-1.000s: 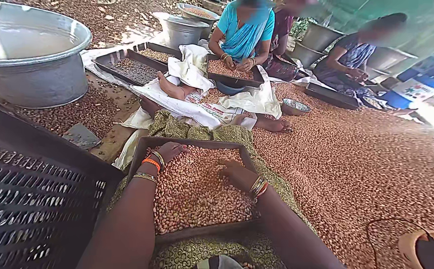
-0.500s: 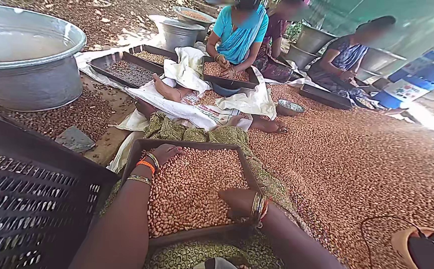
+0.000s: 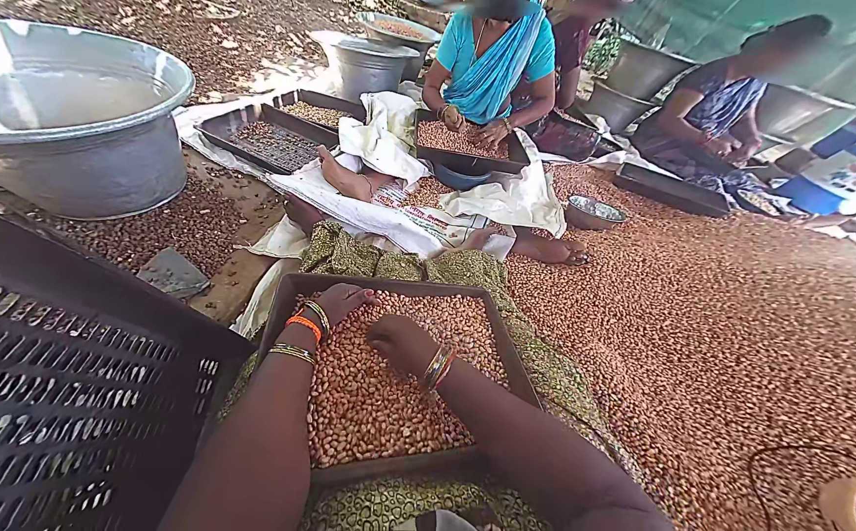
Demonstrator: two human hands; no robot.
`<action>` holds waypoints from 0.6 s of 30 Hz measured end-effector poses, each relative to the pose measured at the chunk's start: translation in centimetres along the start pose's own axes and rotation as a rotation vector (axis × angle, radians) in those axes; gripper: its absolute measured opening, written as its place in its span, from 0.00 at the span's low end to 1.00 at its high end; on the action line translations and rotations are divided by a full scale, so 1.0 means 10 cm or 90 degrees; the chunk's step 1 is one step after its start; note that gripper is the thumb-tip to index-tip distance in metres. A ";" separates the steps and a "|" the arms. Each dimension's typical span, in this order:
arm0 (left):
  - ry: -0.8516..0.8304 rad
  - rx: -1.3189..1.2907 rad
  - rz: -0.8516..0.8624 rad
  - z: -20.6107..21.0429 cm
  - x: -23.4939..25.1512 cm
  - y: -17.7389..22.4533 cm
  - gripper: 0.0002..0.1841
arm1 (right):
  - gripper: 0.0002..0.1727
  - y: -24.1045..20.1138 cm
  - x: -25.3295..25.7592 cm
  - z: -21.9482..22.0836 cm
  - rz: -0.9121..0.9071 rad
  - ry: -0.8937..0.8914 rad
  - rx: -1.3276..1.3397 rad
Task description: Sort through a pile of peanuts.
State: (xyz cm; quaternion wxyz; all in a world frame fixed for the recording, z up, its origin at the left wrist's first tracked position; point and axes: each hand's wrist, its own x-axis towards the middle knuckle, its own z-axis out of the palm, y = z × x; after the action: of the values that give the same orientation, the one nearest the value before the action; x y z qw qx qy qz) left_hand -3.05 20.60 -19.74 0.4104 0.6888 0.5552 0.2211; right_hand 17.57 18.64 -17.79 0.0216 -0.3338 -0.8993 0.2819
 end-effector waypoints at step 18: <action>0.034 -0.004 0.025 0.09 0.09 -0.19 0.25 | 0.14 0.21 -0.76 -0.33 -0.128 -0.243 0.209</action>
State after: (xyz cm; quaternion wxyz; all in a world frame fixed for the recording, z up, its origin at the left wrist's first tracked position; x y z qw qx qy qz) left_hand -3.23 21.23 -21.90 0.3934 0.6920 0.5517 0.2491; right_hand 25.42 16.88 -14.99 -0.0664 -0.1758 -0.8579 0.4782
